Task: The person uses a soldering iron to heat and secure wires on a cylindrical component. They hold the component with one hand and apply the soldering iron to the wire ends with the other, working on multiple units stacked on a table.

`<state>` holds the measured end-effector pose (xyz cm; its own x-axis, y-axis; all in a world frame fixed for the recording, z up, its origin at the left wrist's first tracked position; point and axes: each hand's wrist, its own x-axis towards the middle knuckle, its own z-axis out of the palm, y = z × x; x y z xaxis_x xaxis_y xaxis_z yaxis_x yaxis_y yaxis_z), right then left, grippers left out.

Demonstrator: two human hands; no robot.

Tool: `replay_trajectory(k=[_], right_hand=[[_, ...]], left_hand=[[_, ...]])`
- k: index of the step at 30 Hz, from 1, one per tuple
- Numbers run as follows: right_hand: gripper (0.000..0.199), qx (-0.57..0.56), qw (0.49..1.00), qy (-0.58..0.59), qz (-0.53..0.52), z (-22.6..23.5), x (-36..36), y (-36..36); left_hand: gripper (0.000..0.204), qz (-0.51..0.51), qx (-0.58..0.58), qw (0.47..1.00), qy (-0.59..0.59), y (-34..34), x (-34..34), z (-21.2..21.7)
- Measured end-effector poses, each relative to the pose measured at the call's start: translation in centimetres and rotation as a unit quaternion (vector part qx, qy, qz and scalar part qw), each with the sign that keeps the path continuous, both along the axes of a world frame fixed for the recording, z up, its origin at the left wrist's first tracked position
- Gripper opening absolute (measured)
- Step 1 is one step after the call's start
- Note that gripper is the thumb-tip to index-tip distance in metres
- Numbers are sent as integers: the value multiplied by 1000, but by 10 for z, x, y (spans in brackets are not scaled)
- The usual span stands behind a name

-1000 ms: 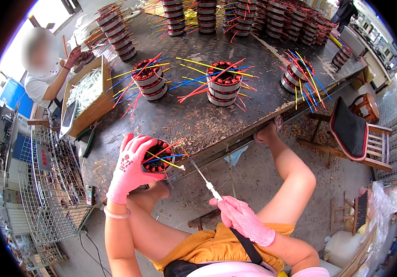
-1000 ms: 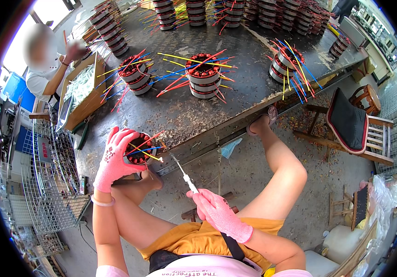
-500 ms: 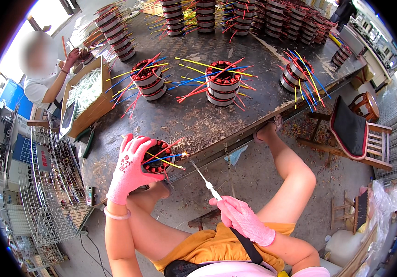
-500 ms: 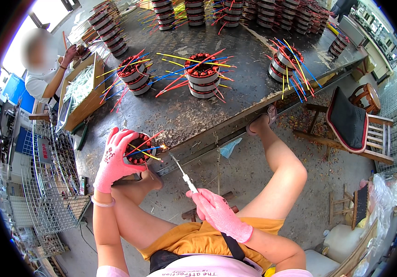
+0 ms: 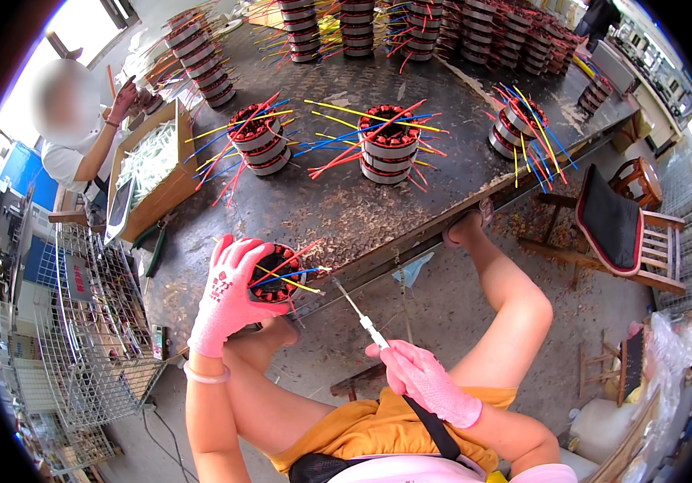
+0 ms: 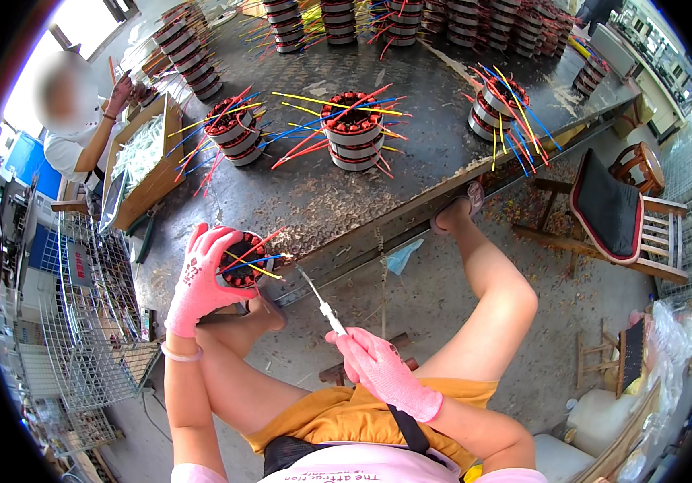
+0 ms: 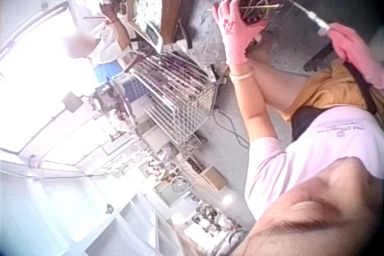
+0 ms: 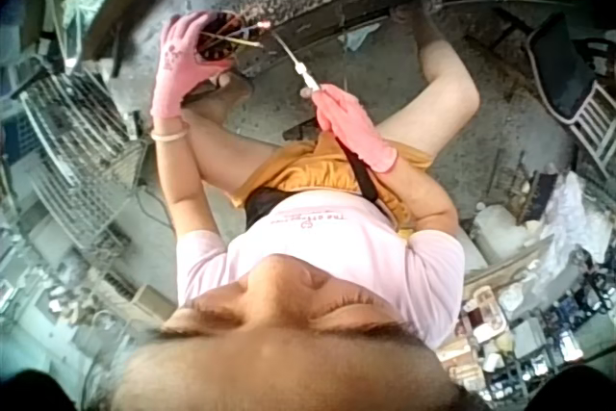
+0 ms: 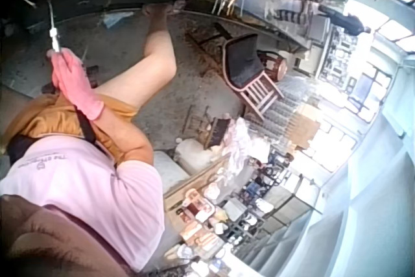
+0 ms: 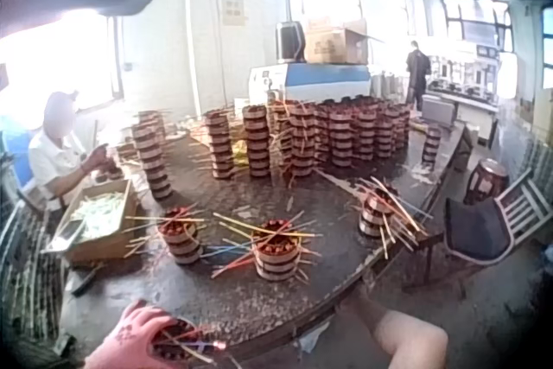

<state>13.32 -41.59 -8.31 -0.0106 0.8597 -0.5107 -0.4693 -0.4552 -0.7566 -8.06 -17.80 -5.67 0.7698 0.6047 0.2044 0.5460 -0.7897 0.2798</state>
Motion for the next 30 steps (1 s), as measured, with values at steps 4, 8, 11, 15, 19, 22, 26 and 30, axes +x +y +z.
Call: replay_trajectory(k=[4, 8, 11, 15, 19, 22, 26, 30], right_hand=[[32, -3, 1000, -7, -10, -1, -2, 0], [31, -10, 1000, 2, -17, 3, -1, 0], [32, 2, 1000, -15, -13, 1, -2, 0], [32, 4, 1000, -18, -12, -1, -1, 0], [32, 3, 1000, -17, -15, 1, -2, 0], [32, 4, 1000, -20, -14, 1, -1, 0], [32, 6, 1000, -9, -17, -2, -1, 0], [32, 4, 1000, -17, -12, 0, -2, 1]], left_hand=[[84, 0, -4, 1000, 2, 0, 1, 0], [85, 1, -4, 1000, 3, -1, 1, 1], [85, 0, -4, 1000, 2, 1, 0, -1], [85, 3, -8, 1000, 2, -1, 1, 0], [85, 4, -9, 1000, 4, -1, 0, 0], [85, 2, -7, 1000, 2, -1, 1, 1], [85, 1, -7, 1000, 0, 0, 0, -1], [86, -1, -7, 1000, -1, 0, 0, -1]])
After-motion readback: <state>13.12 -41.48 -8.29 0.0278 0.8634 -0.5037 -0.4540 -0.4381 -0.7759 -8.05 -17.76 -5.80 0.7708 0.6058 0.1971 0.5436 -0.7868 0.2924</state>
